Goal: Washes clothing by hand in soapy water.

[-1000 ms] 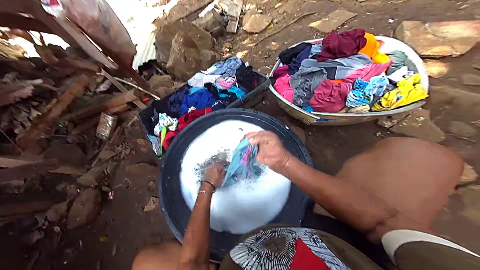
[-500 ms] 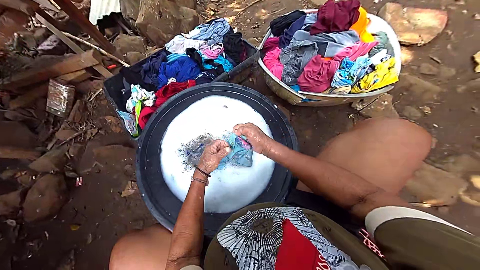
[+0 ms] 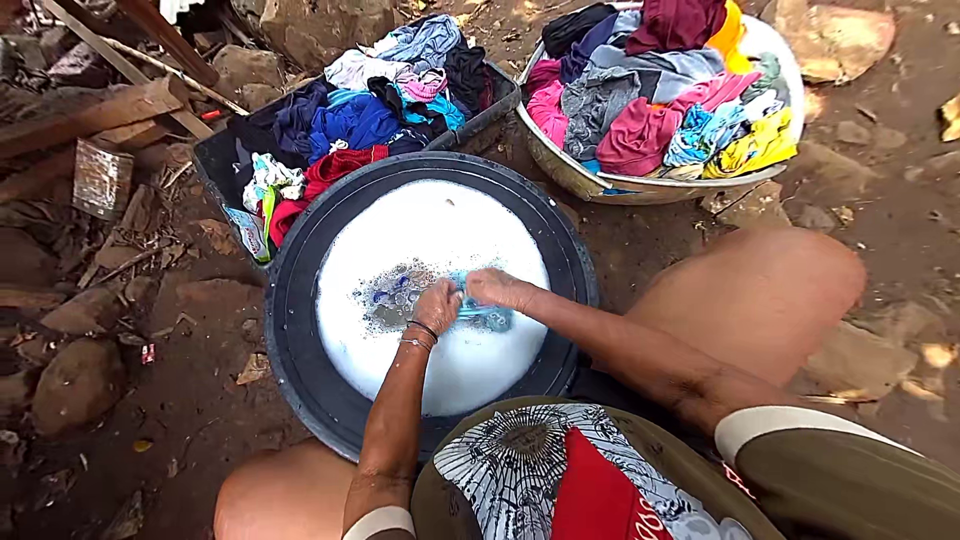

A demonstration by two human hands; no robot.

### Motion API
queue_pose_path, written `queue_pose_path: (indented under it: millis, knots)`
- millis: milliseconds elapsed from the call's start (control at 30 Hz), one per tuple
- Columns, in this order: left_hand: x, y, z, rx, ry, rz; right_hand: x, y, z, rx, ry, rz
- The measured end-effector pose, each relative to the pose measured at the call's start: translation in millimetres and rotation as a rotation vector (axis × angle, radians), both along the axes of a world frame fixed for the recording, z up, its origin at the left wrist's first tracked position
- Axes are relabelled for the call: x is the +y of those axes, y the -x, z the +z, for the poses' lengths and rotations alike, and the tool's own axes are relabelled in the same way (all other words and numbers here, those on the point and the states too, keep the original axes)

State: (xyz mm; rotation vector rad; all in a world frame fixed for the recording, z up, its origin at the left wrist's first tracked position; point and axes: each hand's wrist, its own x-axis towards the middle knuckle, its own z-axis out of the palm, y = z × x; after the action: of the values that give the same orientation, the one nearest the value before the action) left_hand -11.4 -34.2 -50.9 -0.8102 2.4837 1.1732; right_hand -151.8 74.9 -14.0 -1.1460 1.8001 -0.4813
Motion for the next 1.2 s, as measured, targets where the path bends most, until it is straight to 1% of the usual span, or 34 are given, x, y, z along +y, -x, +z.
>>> queue_pose_path:
  millis: [67, 100, 133, 167, 200, 233, 300, 333, 367, 400, 467, 500, 533, 600, 667, 700, 733, 767, 800, 833, 867, 900, 933, 1000, 1033, 1100, 1167, 1200]
  knots:
    - [4, -3, -20, -0.15, 0.012, -0.141, 4, -2, -19, 0.162, -0.247, 0.259]
    - [6, -4, -22, -0.156, -0.014, -0.157, 5, -3, -21, 0.2, -0.321, 0.337]
    - [6, -5, -19, -0.128, -0.058, -0.138, 2, -5, -15, 0.199, -0.358, 0.362]
    - [5, -6, -15, -0.08, -0.112, -0.102, -2, -6, -2, 0.156, -0.363, 0.33]
    - [5, -7, -8, -0.023, -0.152, -0.078, -5, -8, 12, 0.075, -0.317, 0.228]
    - [6, -9, -2, 0.025, -0.155, -0.085, -3, -9, 21, -0.044, -0.192, 0.056]
    - [10, -11, 1, 0.069, -0.113, -0.111, 1, -11, 24, -0.328, 0.158, -0.315]
    - [11, -12, 2, 0.112, -0.118, -0.069, -3, -9, 31, -0.458, 0.258, -0.433]
    - [11, -12, 4, 0.2, -0.164, 0.023, -8, -5, 35, -0.522, 0.31, -0.498]
    - [11, -10, 8, 0.288, -0.244, 0.114, -11, -1, 36, -0.541, 0.319, -0.512]
    - [13, -9, 18, 0.363, -0.43, 0.203, -8, 1, 32, -0.482, 0.273, -0.463]
    - [17, -6, 21, 0.381, -0.468, 0.218, -7, 0, 29, -0.427, 0.254, -0.411]
    - [21, -4, 22, 0.376, -0.452, 0.22, -7, -1, 29, -0.377, 0.23, -0.357]
    - [26, 0, 27, 0.337, -0.351, 0.233, -7, -1, 28, -0.326, 0.193, -0.296]
    - [21, -2, 30, 0.402, -0.334, 0.308, -4, 1, 17, -0.304, 0.216, -0.328]
    - [17, -3, 29, 0.406, -0.32, 0.285, -3, 3, 15, -0.279, 0.203, -0.331]
    - [13, -4, 24, 0.373, -0.256, 0.238, -1, 6, 15, -0.224, 0.163, -0.288]
    - [11, -4, 15, 0.28, -0.168, 0.167, 0, 9, 16, -0.144, 0.098, -0.18]
    - [11, -4, 6, 0.132, -0.095, 0.054, 0, 10, 15, -0.04, 0.036, -0.017]
    - [11, -4, -2, -0.001, -0.061, -0.042, -2, 9, 12, 0.05, -0.017, 0.145]
    - [10, -4, -6, -0.068, -0.061, -0.081, -4, 7, 10, 0.054, -0.033, 0.19]
    - [10, -4, -6, -0.064, -0.085, -0.067, -4, 2, 12, -0.034, -0.038, 0.096]
    - [13, -8, -5, -0.007, -0.123, -0.021, -1, -5, 15, -0.153, -0.02, -0.063]
    - [12, -13, 4, 0.137, -0.174, 0.112, 3, -11, 33, -0.398, 0.141, -0.353]
    - [8, -16, 13, 0.184, -0.167, 0.164, 0, -9, 47, -0.512, 0.264, -0.442]
    - [-2, -18, 28, 0.206, -0.117, 0.221, -3, 1, 83, -0.793, 0.485, -0.537]
    - [-19, -22, 21, 0.216, -0.068, 0.283, 1, 17, 112, -0.99, 0.678, -0.581]
    - [-28, -29, 19, 0.219, -0.074, 0.339, 3, 24, 116, -1.044, 0.762, -0.614]
